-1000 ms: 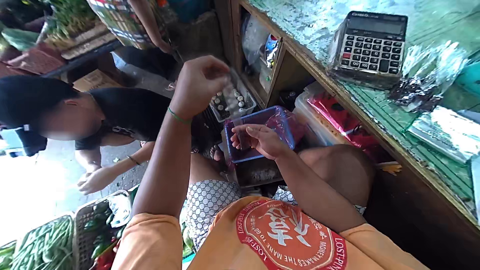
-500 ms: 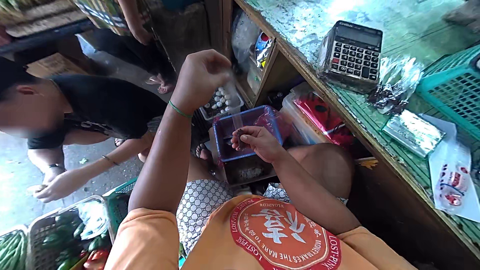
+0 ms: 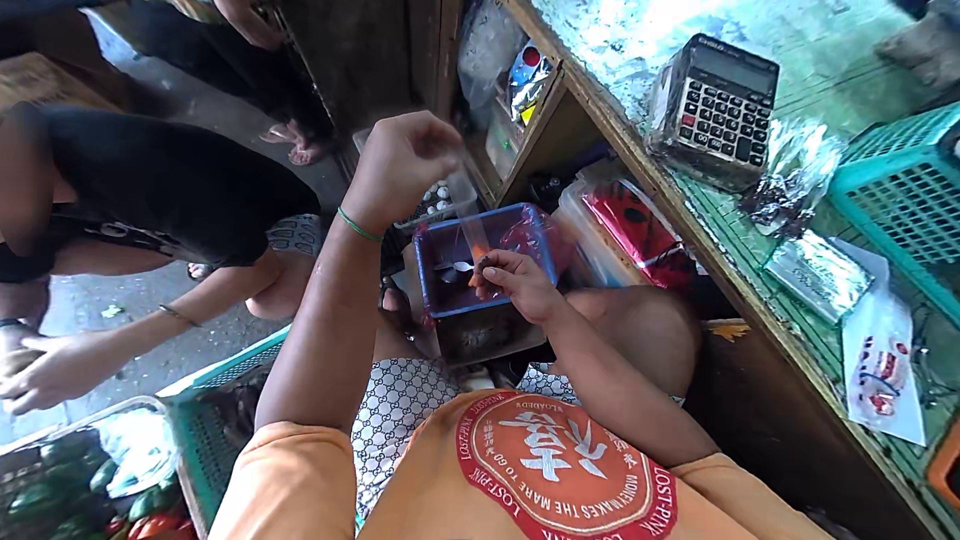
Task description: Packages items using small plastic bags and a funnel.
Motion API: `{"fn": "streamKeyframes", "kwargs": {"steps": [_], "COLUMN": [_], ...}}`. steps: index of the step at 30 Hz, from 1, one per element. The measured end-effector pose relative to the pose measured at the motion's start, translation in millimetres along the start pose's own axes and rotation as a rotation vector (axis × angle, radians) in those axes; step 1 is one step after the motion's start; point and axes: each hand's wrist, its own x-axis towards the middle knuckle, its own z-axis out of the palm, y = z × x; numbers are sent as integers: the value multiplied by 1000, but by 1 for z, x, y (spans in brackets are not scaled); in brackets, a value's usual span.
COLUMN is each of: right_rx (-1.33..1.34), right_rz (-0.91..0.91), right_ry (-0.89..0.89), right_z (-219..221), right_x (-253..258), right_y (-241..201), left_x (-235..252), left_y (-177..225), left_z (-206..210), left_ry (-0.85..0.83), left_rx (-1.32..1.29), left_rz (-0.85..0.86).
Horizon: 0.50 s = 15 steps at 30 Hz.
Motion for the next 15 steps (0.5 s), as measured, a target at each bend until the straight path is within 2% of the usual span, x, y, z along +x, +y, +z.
{"fn": "streamKeyframes", "kwargs": {"steps": [4,8,10,13,15], "right_rx": [-346,-896,-1198,-1605,-1767], "right_rz": [104,257,363,545,639], "right_ry": [96,35,-51,-227,-326], "right_z": [-23,-49,-49,-37,-29], "right_x": [3,20,35,65,82], "right_y": [4,2,1,9,21], "left_x": [-12,-34,-53,-69,-68], "left_y": [-66,-167,-215,-264,-269], "left_z": [3,38,61,84,89], "left_ry": [-116,-248,-376,-552,-579], "left_rx": [22,-213,-210,143,327], "left_rz": [-135,-506,-640,-693,-718]}}
